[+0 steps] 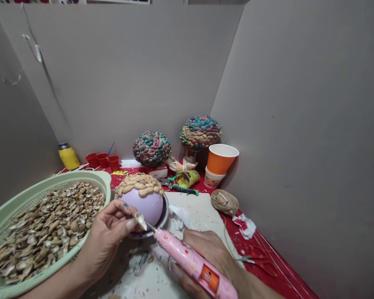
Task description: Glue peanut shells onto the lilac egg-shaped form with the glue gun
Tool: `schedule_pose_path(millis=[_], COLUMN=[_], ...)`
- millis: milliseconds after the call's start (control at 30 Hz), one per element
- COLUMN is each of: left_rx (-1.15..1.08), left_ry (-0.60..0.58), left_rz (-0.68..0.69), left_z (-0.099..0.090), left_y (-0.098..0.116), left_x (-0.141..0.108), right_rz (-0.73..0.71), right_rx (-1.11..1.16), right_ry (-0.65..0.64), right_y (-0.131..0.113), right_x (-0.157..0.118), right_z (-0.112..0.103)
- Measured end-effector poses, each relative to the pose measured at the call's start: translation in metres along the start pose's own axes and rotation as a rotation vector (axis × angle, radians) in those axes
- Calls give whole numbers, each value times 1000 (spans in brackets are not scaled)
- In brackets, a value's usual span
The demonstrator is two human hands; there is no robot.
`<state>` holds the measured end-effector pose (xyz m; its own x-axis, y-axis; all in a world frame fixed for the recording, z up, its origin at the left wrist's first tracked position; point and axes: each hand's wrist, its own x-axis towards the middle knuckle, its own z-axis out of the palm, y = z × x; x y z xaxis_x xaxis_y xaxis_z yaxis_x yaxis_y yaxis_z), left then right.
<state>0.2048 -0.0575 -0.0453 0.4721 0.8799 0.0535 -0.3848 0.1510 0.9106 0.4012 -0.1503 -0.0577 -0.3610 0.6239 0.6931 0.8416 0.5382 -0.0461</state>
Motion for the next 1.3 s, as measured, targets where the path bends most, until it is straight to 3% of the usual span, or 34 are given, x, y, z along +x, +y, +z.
schedule_pose_path(millis=[1300], left_rx=[16], left_ry=[31], left_rz=[67], left_z=[-3], left_y=[-2], left_x=[1], right_rz=[-32], right_rx=[-15], right_ry=[26], right_y=[-1], right_x=[0], right_z=[1])
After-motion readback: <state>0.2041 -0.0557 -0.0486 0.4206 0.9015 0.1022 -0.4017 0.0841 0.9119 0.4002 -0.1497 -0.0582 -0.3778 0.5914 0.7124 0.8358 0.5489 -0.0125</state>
